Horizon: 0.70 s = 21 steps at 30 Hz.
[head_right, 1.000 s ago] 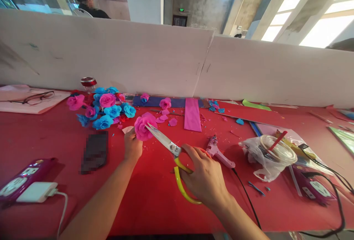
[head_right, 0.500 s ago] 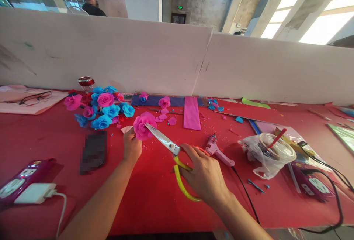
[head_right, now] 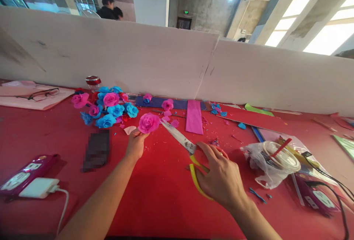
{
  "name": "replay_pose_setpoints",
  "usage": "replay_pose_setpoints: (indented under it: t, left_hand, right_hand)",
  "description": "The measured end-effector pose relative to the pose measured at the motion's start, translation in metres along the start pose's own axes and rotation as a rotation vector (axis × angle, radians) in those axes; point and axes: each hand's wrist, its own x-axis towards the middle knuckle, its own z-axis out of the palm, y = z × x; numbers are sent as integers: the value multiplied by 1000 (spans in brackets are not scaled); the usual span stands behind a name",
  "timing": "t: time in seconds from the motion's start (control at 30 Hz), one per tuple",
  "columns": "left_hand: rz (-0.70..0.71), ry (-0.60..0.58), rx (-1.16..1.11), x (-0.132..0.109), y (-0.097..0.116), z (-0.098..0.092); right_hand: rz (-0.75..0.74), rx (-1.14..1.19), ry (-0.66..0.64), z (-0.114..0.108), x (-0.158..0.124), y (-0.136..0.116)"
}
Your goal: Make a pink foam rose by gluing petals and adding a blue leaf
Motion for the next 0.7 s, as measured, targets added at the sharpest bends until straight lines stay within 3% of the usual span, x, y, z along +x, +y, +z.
replay_pose_setpoints:
  t: [0.1, 0.23, 0.47, 0.7]
  left_hand:
    - [-28, -139, -42, 1, 2, 0]
    - [-13, -201, -27, -2, 6, 1]
    - [-51, -157, -19, -3, 4, 2]
    - [-59, -214, -28, -3, 1, 2]
  right_hand:
    - [-179, -166, 104, -10, 4, 15]
    - [-365, -265, 124, -24, 14, 31]
    - [-424, -323, 66, -34, 18, 36]
    - [-470, -370, 57, -37, 23, 33]
